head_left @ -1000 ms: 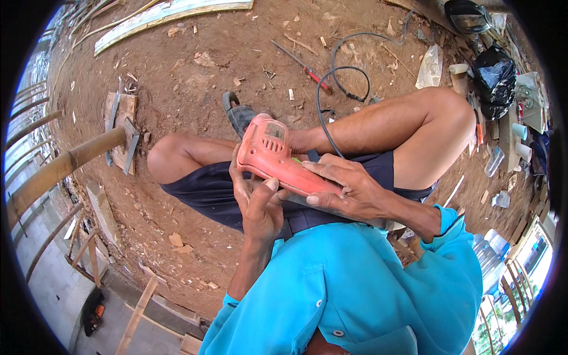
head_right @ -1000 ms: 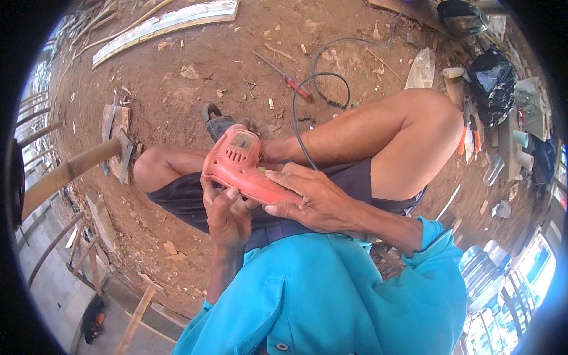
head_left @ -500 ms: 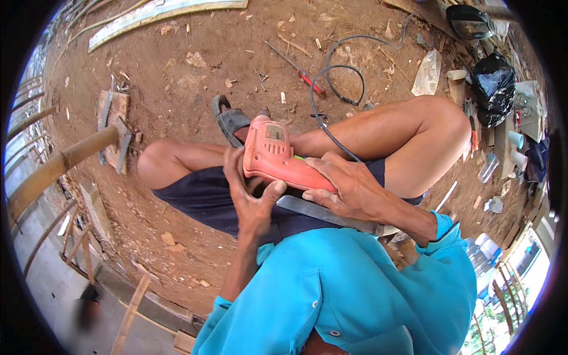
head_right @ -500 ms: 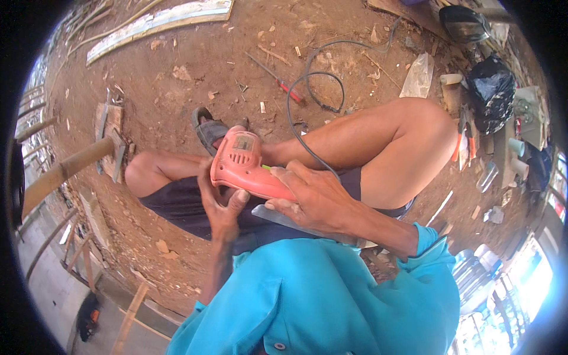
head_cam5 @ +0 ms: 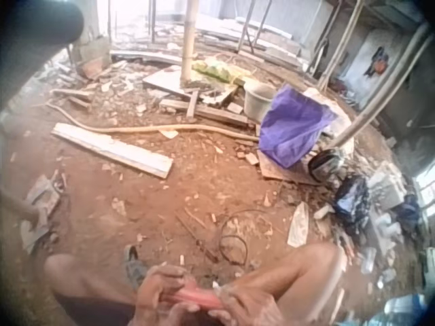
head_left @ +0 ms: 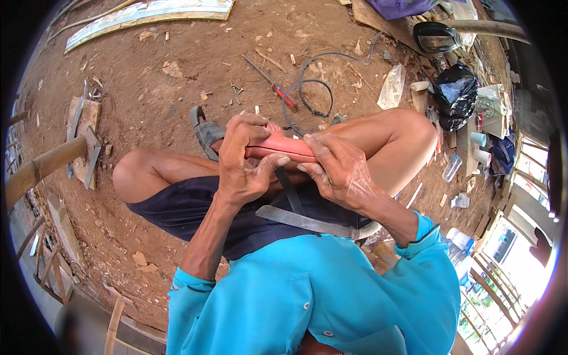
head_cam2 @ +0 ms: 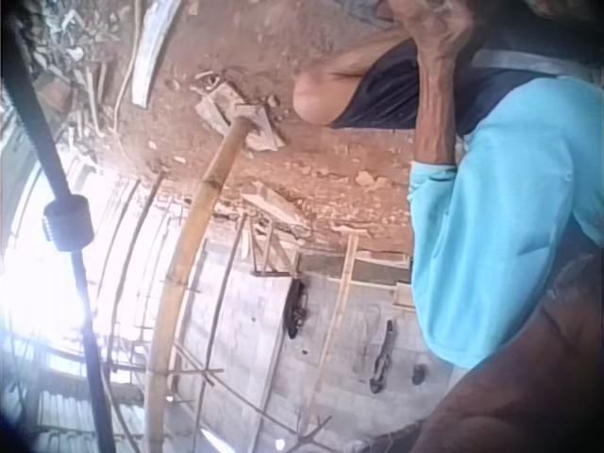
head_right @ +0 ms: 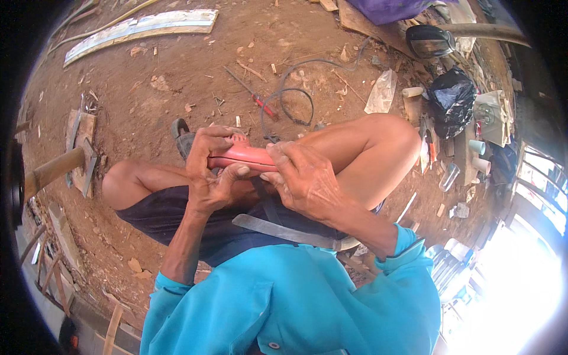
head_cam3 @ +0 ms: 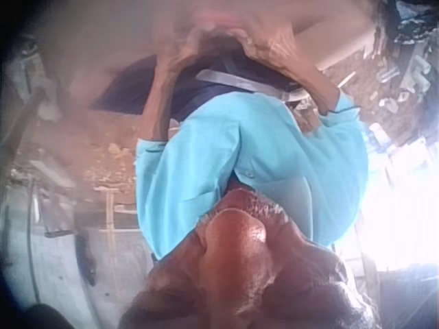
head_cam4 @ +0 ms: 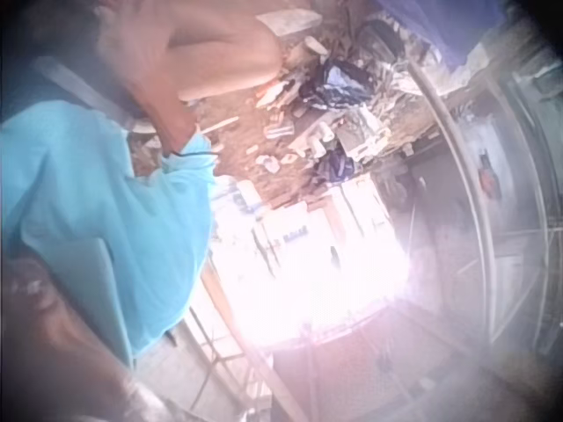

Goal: The person sits on the ground and uses a metal file to scrape the casing of a pink corded drill. They then open the drill housing, inspect the internal components, and use a screwdriver to tighten screws on the casing before closing it.

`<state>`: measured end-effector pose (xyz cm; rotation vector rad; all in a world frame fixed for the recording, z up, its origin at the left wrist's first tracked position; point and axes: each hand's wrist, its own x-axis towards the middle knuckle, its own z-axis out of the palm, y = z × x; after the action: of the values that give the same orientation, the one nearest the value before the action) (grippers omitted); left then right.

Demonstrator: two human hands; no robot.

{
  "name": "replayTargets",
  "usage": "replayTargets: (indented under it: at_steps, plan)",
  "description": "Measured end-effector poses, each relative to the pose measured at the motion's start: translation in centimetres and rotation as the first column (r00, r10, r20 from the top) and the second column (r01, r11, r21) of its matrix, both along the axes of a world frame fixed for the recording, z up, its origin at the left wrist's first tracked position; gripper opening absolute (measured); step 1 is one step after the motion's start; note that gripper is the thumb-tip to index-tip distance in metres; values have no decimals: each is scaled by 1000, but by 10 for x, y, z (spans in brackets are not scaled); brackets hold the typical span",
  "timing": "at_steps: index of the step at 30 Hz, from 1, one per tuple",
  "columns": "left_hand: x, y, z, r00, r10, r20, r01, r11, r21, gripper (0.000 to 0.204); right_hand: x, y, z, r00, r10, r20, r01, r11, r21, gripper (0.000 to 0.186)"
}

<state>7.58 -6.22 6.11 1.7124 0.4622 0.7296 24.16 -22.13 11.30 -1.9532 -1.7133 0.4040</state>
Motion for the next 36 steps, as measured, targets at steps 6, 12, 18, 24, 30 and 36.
replayTargets:
  at_steps: [6,12,18,24,30,36]
  plan:
    - [9,1,-2,999,10,39,-10,1000,21,46,-7,-8,-19,995,-78,57,69,988,141,53]
    - [6,10,-6,998,-54,24,57,992,-109,47,-13,-2,-16,973,-113,203,86,987,139,55]
    - [3,1,-48,916,384,113,-281,818,-502,72,-39,15,-6,959,-60,275,55,998,27,56]
    - [8,-8,-23,866,493,84,-368,744,-558,75,-44,15,-8,957,33,288,-76,987,139,59]
    - [0,9,22,827,490,276,-403,858,-317,71,-49,32,19,986,4,164,-40,976,215,70]
    - [-17,25,66,837,335,432,-420,900,116,62,-61,60,35,993,48,109,-84,933,350,89]
